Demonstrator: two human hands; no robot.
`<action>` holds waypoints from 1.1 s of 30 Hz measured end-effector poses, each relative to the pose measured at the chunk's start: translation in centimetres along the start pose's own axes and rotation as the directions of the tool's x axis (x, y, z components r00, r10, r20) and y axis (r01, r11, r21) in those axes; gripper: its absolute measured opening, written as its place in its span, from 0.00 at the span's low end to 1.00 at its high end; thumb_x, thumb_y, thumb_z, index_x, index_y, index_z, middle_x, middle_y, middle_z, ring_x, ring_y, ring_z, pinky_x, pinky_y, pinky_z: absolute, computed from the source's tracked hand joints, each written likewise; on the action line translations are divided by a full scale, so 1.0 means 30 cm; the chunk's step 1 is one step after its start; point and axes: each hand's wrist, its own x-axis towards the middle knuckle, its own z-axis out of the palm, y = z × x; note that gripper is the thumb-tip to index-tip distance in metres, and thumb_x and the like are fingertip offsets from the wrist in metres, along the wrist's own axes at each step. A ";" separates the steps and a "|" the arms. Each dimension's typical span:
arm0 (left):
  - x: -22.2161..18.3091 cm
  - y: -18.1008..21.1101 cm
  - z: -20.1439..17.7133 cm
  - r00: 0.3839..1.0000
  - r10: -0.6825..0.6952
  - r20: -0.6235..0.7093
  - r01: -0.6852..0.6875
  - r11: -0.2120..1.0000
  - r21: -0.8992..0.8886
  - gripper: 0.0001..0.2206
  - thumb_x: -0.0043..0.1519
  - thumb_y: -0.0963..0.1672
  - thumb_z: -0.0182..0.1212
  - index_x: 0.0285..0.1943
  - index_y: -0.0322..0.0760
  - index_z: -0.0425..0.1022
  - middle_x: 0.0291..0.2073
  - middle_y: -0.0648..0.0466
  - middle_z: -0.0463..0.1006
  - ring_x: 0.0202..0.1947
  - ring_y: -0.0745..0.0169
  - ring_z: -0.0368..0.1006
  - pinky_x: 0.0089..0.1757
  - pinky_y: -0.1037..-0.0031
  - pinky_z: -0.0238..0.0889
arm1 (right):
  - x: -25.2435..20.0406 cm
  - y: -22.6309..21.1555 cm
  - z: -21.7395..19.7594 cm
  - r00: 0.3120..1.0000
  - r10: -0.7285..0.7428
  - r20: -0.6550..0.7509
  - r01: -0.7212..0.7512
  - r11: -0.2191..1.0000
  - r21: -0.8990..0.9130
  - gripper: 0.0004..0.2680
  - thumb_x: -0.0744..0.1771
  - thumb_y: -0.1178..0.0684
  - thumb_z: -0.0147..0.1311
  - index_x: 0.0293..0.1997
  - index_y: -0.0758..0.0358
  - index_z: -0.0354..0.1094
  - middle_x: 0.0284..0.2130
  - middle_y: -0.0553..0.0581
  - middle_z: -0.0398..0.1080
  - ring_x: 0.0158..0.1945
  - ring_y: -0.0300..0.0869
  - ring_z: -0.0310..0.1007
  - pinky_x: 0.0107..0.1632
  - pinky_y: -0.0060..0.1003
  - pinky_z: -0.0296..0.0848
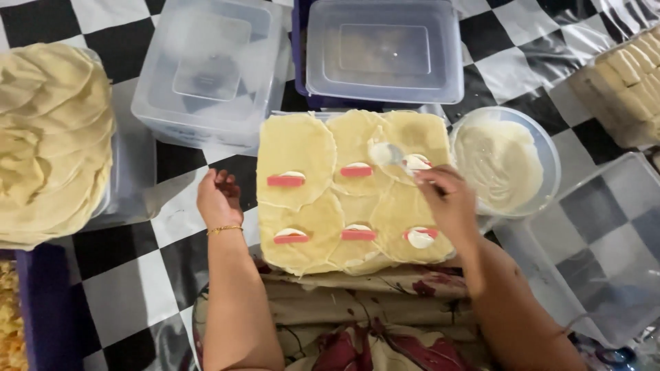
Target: Assembling spring rolls by applying paste to wrappers and rolling them up manually.
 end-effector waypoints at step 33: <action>0.054 -0.003 -0.057 0.986 -0.101 0.131 0.090 0.992 0.085 0.05 0.64 0.52 0.59 0.38 0.58 0.71 0.28 0.71 0.74 0.38 0.69 0.78 0.47 0.72 0.64 | -0.130 0.395 -0.453 0.858 0.512 0.021 -0.395 0.688 -0.609 0.08 0.68 0.50 0.60 0.44 0.63 0.81 0.38 0.63 0.79 0.47 0.61 0.78 0.49 0.52 0.76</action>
